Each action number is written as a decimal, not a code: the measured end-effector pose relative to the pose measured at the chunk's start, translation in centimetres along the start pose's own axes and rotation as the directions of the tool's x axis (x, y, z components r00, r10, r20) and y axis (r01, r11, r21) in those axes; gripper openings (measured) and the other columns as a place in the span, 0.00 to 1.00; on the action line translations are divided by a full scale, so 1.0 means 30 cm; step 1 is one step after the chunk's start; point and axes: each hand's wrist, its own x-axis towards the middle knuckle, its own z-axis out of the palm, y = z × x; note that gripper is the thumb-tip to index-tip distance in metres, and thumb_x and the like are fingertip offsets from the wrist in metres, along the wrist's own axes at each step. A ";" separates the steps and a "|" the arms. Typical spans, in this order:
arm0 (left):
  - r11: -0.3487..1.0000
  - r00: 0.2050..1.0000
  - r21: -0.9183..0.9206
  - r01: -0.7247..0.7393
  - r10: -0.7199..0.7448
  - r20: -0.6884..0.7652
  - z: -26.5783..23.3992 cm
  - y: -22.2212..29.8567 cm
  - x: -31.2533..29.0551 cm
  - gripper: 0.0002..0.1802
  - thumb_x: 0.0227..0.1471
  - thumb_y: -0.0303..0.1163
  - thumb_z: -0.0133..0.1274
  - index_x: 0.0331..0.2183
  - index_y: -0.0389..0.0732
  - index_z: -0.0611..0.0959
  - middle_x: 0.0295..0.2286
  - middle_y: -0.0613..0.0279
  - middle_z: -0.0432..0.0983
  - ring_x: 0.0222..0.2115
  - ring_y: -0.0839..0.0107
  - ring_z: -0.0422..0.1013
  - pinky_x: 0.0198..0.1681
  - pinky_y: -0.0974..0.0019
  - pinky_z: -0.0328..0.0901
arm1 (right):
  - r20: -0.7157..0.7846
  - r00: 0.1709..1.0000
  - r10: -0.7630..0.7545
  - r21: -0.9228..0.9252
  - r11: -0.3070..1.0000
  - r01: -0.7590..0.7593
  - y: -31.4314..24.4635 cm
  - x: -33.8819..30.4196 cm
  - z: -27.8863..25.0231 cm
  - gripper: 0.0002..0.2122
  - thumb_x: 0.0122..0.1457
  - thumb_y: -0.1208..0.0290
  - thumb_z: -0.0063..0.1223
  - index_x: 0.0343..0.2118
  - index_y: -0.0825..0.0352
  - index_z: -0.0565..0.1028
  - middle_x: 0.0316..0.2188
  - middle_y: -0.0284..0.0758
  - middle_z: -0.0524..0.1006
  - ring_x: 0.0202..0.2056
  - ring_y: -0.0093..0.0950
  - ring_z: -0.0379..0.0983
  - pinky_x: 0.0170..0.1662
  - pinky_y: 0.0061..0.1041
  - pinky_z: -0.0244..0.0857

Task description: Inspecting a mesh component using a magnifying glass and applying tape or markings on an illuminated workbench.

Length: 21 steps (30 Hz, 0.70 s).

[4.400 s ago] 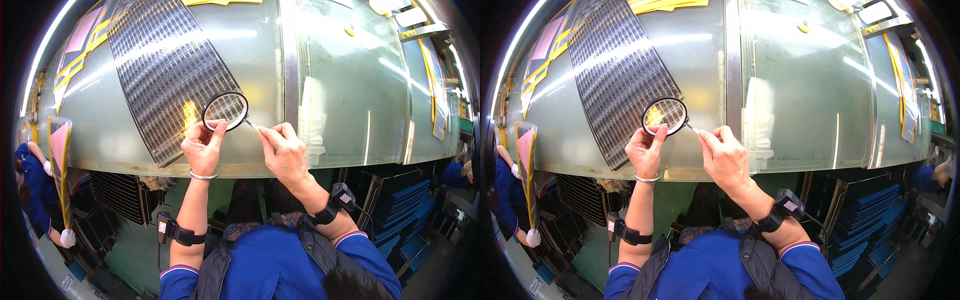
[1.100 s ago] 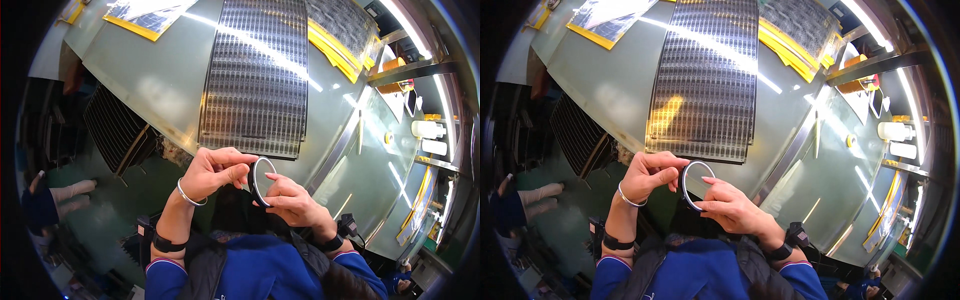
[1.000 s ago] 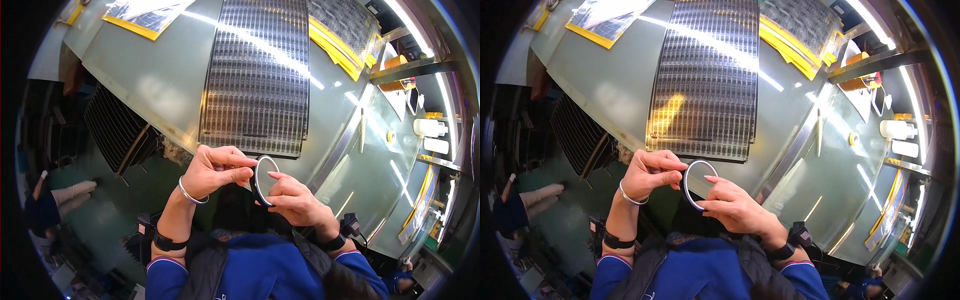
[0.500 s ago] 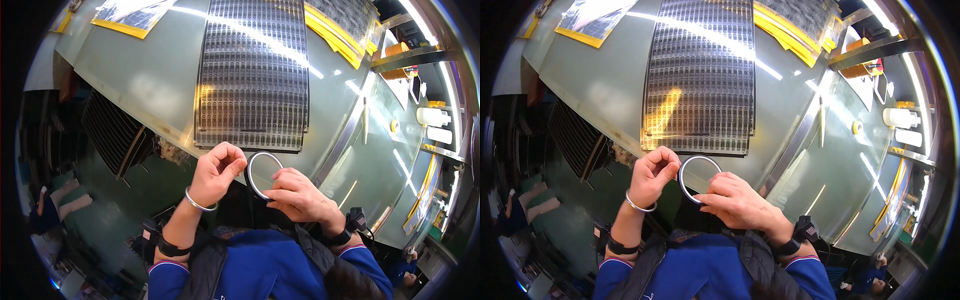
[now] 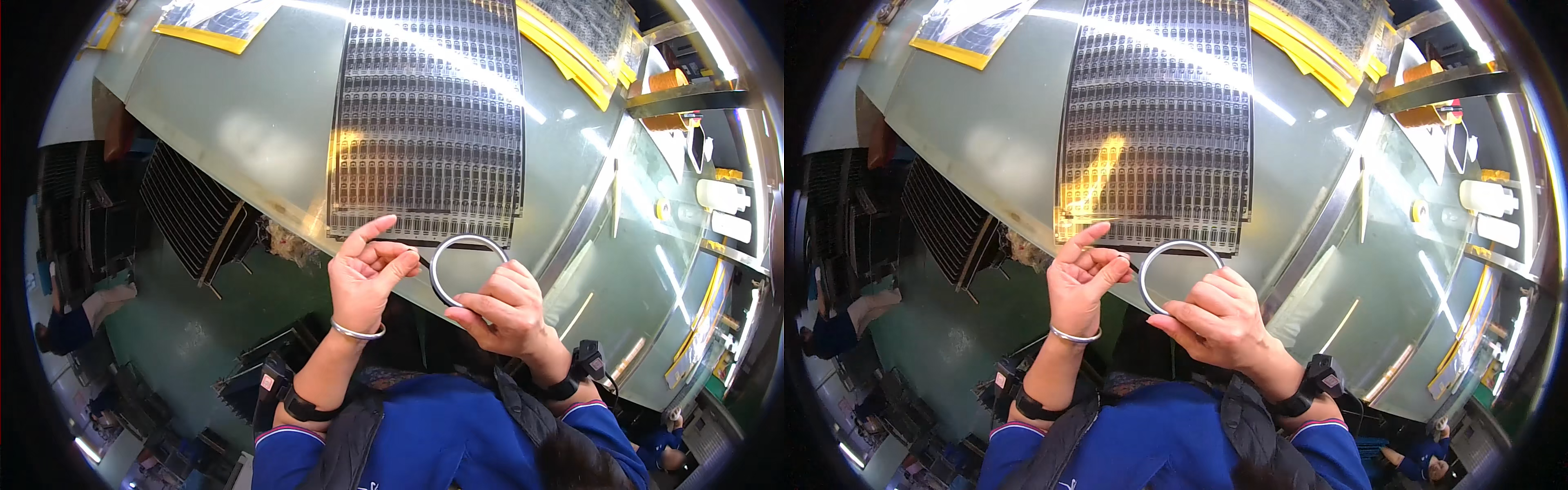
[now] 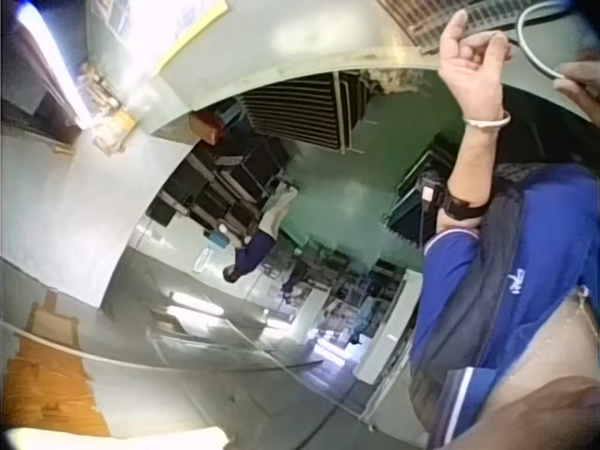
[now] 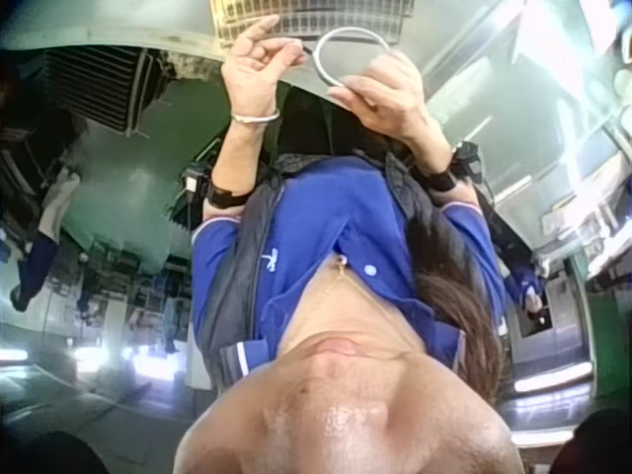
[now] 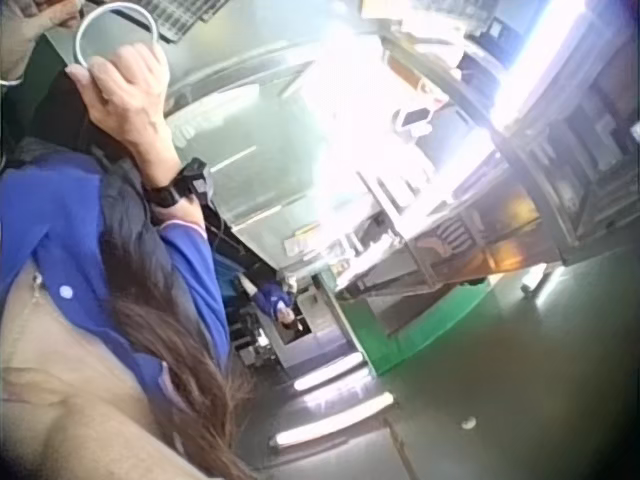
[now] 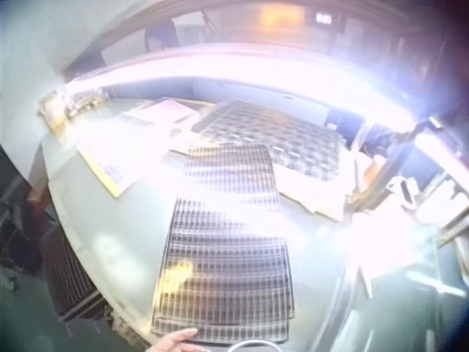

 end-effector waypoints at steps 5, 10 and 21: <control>0.996 0.999 0.087 0.005 -0.008 0.035 -0.031 -0.011 0.002 0.08 0.45 0.19 0.56 0.32 0.31 0.80 0.28 0.57 0.77 0.27 0.74 0.74 0.33 0.73 0.70 | 0.003 1.000 -0.028 -0.011 1.000 0.028 0.004 0.000 0.009 0.10 0.41 0.66 0.65 0.22 0.62 0.75 0.15 0.25 0.62 0.17 0.23 0.59 0.22 0.23 0.52; 0.985 0.998 0.158 -0.068 0.067 0.015 -0.044 -0.031 0.003 0.06 0.47 0.23 0.56 0.31 0.31 0.81 0.26 0.59 0.77 0.25 0.76 0.73 0.30 0.75 0.69 | 0.008 0.998 -0.054 -0.026 0.998 0.055 0.001 0.012 0.013 0.10 0.40 0.66 0.65 0.23 0.62 0.74 0.15 0.25 0.62 0.18 0.23 0.59 0.23 0.23 0.52; 0.962 0.968 0.231 -0.146 0.187 -0.167 -0.047 -0.030 0.010 0.04 0.49 0.23 0.54 0.29 0.31 0.79 0.23 0.65 0.75 0.21 0.81 0.70 0.26 0.78 0.66 | 0.007 1.000 -0.030 -0.199 0.980 0.030 0.022 0.027 -0.005 0.16 0.36 0.63 0.68 0.12 0.60 0.68 0.12 0.26 0.59 0.15 0.23 0.58 0.21 0.24 0.50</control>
